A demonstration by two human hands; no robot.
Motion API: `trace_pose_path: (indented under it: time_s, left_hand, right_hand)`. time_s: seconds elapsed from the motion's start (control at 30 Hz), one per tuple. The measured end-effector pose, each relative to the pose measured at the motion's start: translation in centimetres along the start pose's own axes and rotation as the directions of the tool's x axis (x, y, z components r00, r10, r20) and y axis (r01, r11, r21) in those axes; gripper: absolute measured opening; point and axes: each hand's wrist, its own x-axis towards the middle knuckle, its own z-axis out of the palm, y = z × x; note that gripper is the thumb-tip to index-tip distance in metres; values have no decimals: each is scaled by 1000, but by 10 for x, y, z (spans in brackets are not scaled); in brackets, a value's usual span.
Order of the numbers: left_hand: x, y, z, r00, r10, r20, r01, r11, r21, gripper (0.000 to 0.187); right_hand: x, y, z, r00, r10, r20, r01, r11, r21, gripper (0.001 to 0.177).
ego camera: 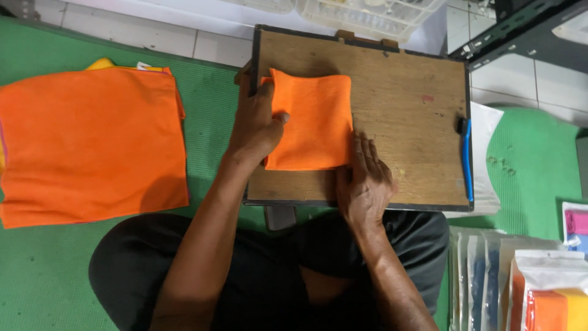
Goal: The person folds an orange and a pink cloth, places them into a clear plastic bag, and seals it. They then take a larger orange cloth, brush it with a blue brush, fold it, and place it on the board. Finally, they brush and fold a pink cloth.
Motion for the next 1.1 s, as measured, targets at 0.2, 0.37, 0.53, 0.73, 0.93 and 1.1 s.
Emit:
trace_pose_path:
  time_s: [0.2, 0.37, 0.53, 0.73, 0.93, 1.1]
  left_hand:
    - [11, -26, 12, 999, -31, 38, 31, 1000, 4, 58]
    - [11, -30, 10, 997, -45, 60, 48, 997, -55, 58]
    - [-4, 9, -7, 1000, -8, 22, 10, 996, -84, 55]
    - [-9, 14, -8, 1000, 0, -15, 0, 1000, -20, 60]
    - [-12, 22, -13, 1000, 30, -3, -30, 998, 56, 71]
    - [-13, 19, 7, 965, 227, -129, -162, 909, 385, 75]
  right_hand:
    - [0, -3, 4, 995, 82, 61, -72, 987, -144, 60]
    - [11, -14, -22, 983, 44, 177, -79, 978, 195, 63]
    - [6, 1, -18, 974, -146, 170, 120, 981, 153, 60]
    - [17, -15, -31, 991, -44, 130, 19, 982, 188, 56]
    - [24, -30, -18, 940, -84, 331, 14, 978, 209, 88]
    - [37, -30, -20, 942, -58, 332, -9, 981, 195, 100]
